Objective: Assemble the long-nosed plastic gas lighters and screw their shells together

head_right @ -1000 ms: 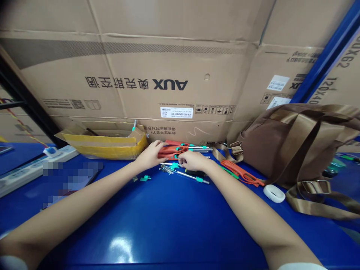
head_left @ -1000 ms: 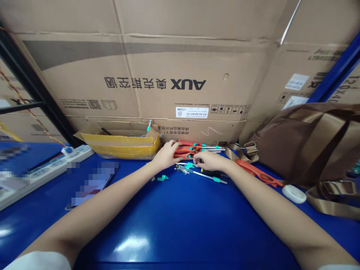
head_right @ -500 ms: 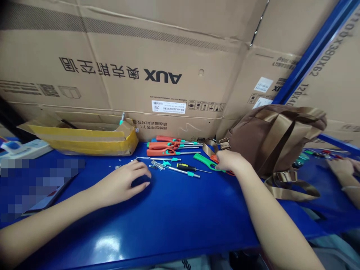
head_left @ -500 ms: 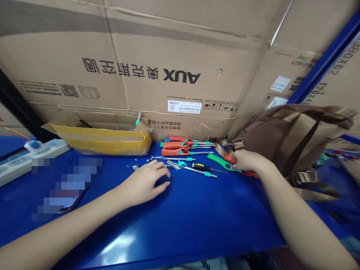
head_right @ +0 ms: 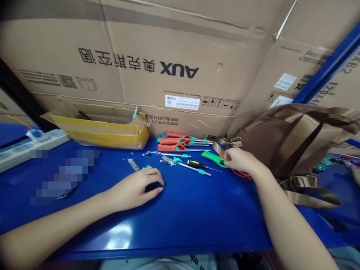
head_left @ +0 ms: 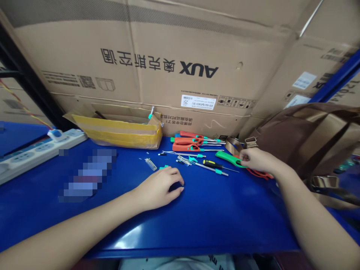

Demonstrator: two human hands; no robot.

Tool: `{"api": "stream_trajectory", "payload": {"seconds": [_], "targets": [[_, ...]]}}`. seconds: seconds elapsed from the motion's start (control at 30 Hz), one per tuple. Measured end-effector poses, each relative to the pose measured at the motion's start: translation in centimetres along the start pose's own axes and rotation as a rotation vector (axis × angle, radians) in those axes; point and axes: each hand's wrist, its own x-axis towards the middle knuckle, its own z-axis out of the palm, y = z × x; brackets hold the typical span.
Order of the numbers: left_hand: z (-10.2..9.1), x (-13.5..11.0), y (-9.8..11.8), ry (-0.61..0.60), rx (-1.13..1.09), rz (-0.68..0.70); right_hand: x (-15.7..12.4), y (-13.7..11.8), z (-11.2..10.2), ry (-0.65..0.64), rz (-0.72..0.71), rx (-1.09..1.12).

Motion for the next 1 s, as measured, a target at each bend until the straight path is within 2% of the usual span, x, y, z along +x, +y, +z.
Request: {"api": "stream_trajectory", "payload": {"seconds": [0.07,0.17,0.2,0.27,0.4,0.5,0.57,0.7,0.8,0.9,1.0], "targets": [[0.1,-0.2,0.2,0.03,-0.028,-0.004,-0.2,-0.7,-0.2,0.049,-0.038,0.032],[0.3,-0.5,0.5,0.149,-0.087,-0.036,-0.8,-2.8,-0.4,0.098,-0.163,0.116],[0.4,-0.6,0.6,0.192,-0.102,-0.046,-1.1,-3.8,-0.4,0.106,-0.25,0.179],[0.6,-0.6,0.5,0.249,-0.102,-0.051,-1.7,-5.8,-0.2,0.031,-0.442,0.228],[1.2,-0.6,0.4,0.234,-0.042,-0.025,-2.5,-8.8,0.4,-0.064,-0.566,0.292],[1.7,-0.5,0.4,0.202,-0.047,-0.015,-2.5,-9.1,0.8,-0.035,-0.608,0.313],[2.0,-0.4,0.4,0.205,-0.084,-0.014,-2.5,-8.8,0.9,-0.012,-0.606,0.346],[2.6,-0.3,0.2,0.23,-0.195,-0.056,-2.8,-8.5,1.2,-0.062,-0.557,0.474],[2.8,-0.3,0.1,0.22,-0.177,-0.031,-2.8,-8.9,2.1,-0.035,-0.537,0.516],[2.7,-0.1,0.2,0.145,-0.023,0.057,-2.5,-9.6,3.4,0.132,-0.335,0.451],[2.7,0.2,0.2,0.049,0.108,0.124,-2.1,-10.0,4.4,0.18,-0.209,0.386]]}}
